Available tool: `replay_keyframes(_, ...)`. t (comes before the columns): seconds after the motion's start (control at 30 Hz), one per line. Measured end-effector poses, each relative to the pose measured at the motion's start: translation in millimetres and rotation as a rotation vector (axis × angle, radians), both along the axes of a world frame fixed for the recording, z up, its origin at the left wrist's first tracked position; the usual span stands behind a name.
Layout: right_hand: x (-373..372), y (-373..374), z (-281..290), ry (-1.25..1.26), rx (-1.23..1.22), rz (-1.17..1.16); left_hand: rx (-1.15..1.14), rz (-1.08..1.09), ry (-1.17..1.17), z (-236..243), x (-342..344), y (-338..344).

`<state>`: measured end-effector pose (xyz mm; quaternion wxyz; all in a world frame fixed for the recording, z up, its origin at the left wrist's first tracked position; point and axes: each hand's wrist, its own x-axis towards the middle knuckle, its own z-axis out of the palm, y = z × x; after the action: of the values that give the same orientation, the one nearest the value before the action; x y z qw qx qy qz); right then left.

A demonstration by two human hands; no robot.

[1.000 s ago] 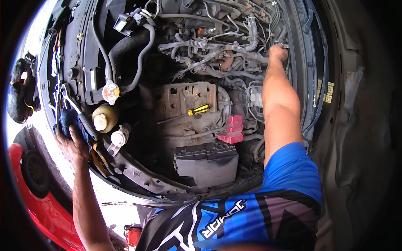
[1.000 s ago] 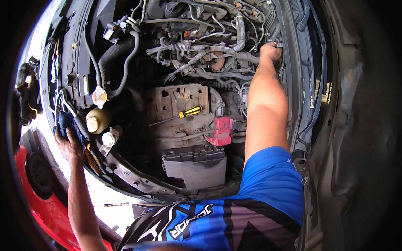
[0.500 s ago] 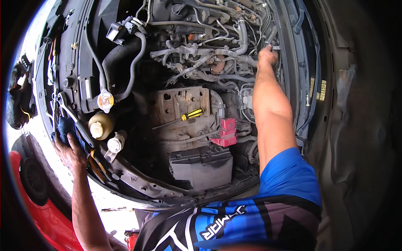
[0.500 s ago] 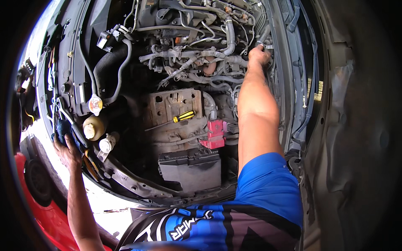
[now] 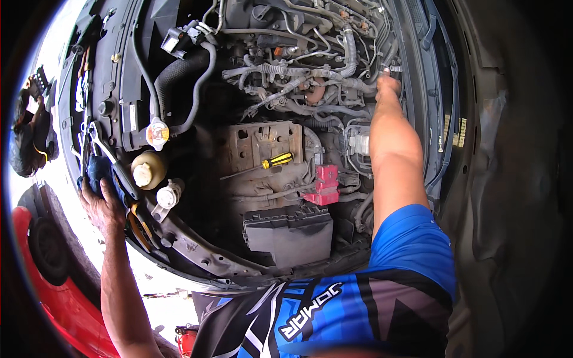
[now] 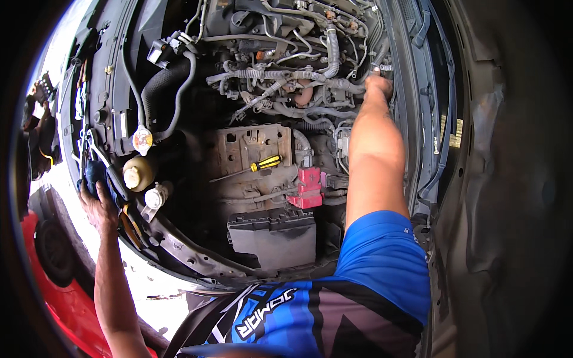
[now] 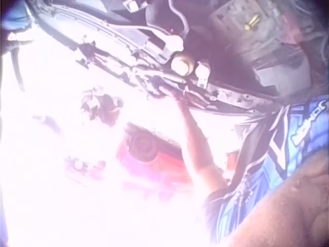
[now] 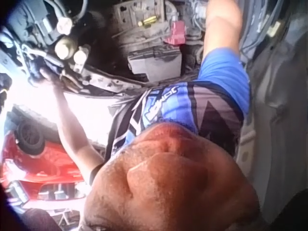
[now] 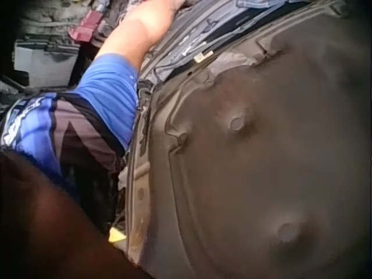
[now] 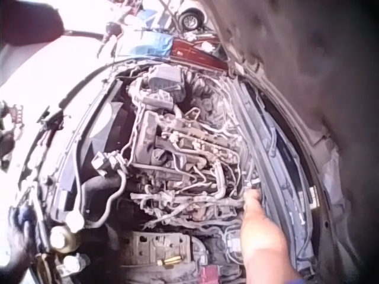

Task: Repairing and inspecting car engine components including the throttle body and wheel hub area.

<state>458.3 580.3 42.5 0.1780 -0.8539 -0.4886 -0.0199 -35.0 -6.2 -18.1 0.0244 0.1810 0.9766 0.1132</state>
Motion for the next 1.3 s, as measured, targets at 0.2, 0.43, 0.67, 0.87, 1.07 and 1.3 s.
replay_keyframes(0.2, 7, -34, 12, -0.121, -0.158, 0.401, -0.039, -0.007, 0.002, 0, 2, 1)
replay_keyframes(0.43, -9, -21, -5, -0.614, -0.429, 0.589, -0.078, 0.023, 0.029, 21, 13, 14)
replay_keyframes(0.67, -21, -44, 32, 0.087, -0.543, 0.376, -0.036, 0.037, -0.062, 26, 11, 12)
replay_keyframes(0.87, -123, -182, 89, 0.100, -0.003, 0.889, 0.322, 0.070, -0.053, 21, 10, -2)
replay_keyframes(1.07, -273, -453, 77, 0.414, -0.614, 1.625, 0.591, 0.149, -0.103, 19, 9, -11)
replay_keyframes(1.3, -355, -512, 74, -0.157, -1.029, 1.414, 0.670, 0.144, -0.065, 16, 7, -15)
